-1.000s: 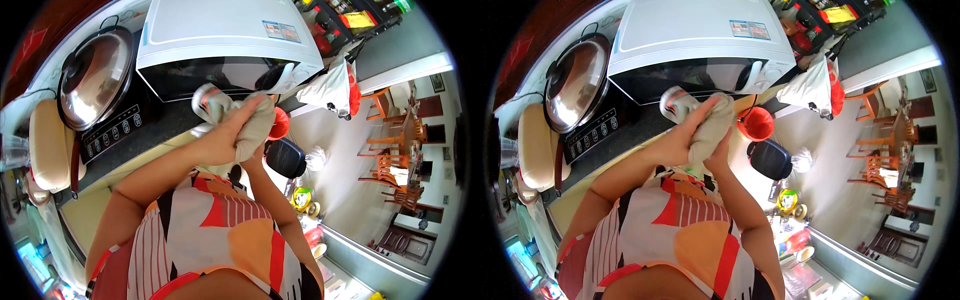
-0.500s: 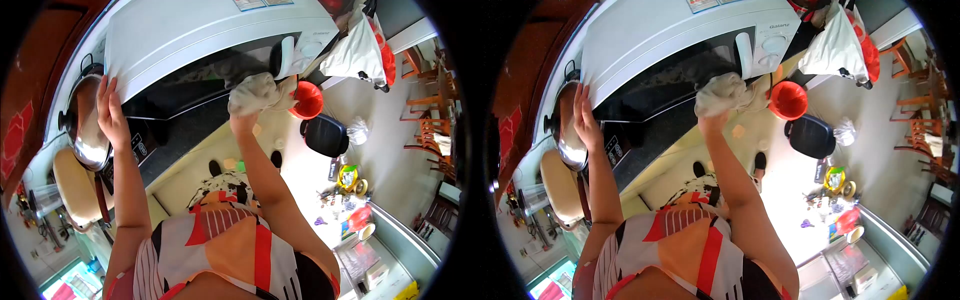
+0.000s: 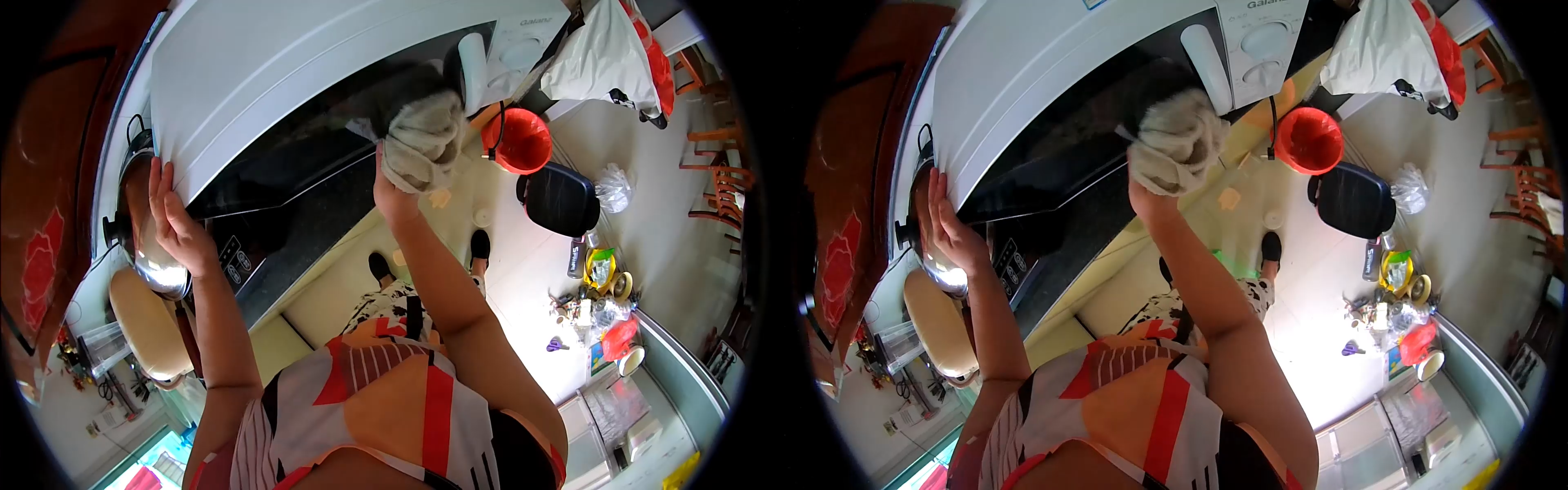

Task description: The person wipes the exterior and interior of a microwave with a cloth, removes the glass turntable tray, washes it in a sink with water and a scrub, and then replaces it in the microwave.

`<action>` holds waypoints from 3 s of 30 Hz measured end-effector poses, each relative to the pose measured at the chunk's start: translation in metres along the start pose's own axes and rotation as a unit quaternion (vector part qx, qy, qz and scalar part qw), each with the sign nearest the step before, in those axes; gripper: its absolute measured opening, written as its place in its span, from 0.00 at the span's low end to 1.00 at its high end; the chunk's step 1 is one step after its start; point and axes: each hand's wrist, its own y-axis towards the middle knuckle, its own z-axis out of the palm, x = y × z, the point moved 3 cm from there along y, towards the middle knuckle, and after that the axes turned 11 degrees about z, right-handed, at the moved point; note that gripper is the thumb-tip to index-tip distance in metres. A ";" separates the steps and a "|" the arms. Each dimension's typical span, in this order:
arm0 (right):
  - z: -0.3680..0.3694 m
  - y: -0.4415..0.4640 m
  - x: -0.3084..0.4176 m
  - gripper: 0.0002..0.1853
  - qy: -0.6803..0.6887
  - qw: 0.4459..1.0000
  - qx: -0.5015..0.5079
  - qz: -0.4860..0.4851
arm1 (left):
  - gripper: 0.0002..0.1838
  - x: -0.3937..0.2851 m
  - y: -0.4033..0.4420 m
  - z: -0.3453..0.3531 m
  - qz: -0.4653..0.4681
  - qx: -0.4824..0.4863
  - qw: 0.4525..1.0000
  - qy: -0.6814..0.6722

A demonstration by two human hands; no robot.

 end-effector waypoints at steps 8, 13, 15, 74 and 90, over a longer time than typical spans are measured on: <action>0.073 -0.103 0.071 0.22 0.084 0.932 0.341 -0.090 | 0.21 -0.009 0.003 0.001 0.012 0.023 0.998 0.059; 0.047 -0.091 0.070 0.16 0.136 0.905 0.343 -0.212 | 0.22 -0.001 0.000 0.001 0.013 0.009 1.000 0.015; 0.054 -0.040 0.034 0.20 0.014 0.922 0.371 -0.108 | 0.22 -0.005 0.002 0.004 0.027 0.005 0.999 0.030; -0.170 0.004 0.039 0.20 0.289 0.419 0.747 0.429 | 0.21 -0.197 -0.265 -0.009 -0.293 0.270 0.846 -0.355; 0.028 -0.089 0.115 0.28 0.344 0.749 0.562 0.073 | 0.20 -0.201 -0.306 -0.049 -0.434 0.176 0.824 -0.319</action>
